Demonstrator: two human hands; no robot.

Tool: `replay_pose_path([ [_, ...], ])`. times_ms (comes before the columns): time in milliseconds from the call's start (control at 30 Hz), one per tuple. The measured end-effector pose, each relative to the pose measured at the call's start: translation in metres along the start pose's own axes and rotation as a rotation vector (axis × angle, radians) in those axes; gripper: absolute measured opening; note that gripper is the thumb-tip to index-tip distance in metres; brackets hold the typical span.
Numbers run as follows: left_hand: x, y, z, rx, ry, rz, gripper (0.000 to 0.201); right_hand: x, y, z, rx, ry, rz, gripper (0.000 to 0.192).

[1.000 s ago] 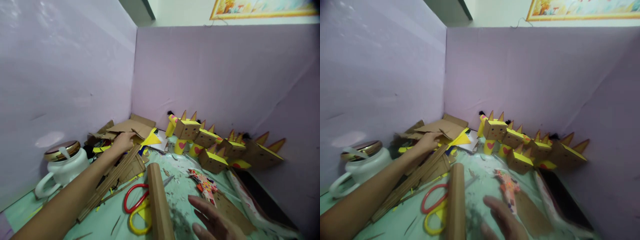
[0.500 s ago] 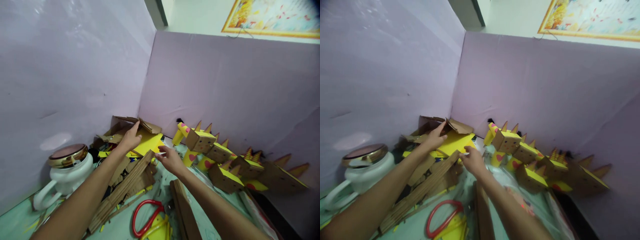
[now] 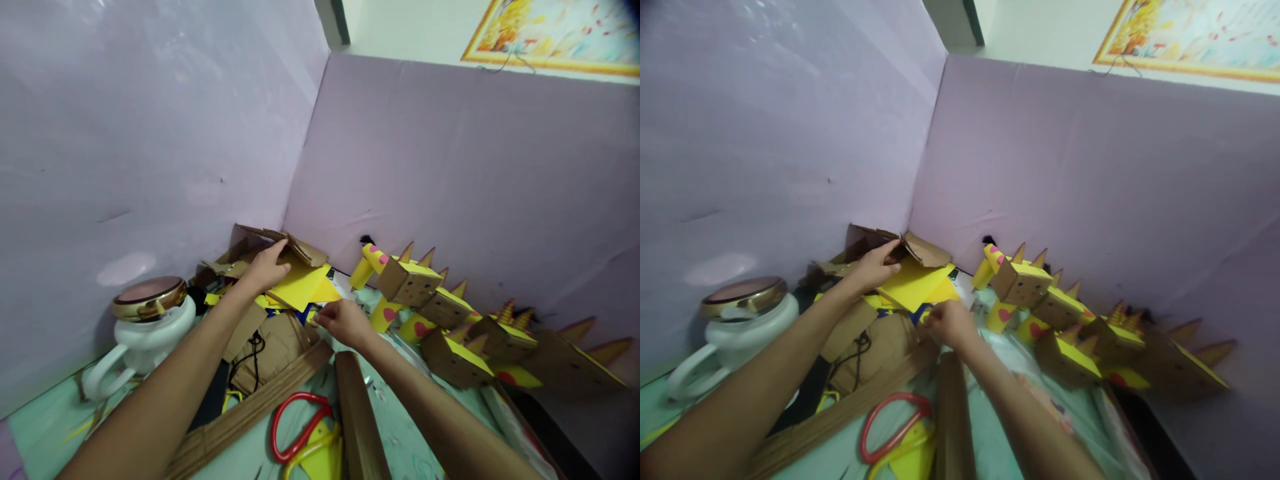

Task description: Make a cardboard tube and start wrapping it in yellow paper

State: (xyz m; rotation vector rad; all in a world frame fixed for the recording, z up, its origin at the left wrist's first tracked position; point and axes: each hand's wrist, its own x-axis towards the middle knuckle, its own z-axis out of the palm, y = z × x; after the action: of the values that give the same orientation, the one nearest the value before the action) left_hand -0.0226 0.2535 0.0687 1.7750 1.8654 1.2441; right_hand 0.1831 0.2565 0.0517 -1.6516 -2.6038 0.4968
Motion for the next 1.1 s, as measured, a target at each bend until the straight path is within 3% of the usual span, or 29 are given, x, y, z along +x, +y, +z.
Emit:
replay_pose_path([
  [100, 0.001, -0.003, 0.002, 0.007, 0.006, 0.007, 0.037, -0.002, -0.01, 0.0, -0.056, -0.023, -0.029, 0.027],
  [200, 0.002, -0.005, 0.006, 0.013, 0.008, 0.005, 0.037, -0.004, -0.018, 0.004, -0.11, -0.128, -0.037, 0.028],
  [400, 0.005, 0.004, 0.002, 0.046, -0.025, 0.01, 0.036, -0.01, -0.016, 0.002, -0.116, -0.206, -0.102, 0.028],
  [567, 0.008, 0.018, -0.007, 0.119, -0.061, 0.01, 0.035, -0.02, -0.015, -0.001, -0.099, -0.152, -0.095, 0.031],
  [733, 0.002, 0.023, -0.003, 0.167, -0.064, 0.022, 0.035, -0.024, -0.011, 0.007, -0.07, -0.143, -0.088, 0.029],
  [933, 0.0, 0.026, -0.002, 0.184, -0.074, -0.008, 0.034, -0.012, -0.001, 0.018, 0.132, -0.136, -0.26, 0.026],
  [1100, -0.001, 0.022, 0.001, 0.195, -0.083, -0.005, 0.035, -0.012, 0.011, 0.02, 0.282, -0.007, -0.449, 0.019],
])
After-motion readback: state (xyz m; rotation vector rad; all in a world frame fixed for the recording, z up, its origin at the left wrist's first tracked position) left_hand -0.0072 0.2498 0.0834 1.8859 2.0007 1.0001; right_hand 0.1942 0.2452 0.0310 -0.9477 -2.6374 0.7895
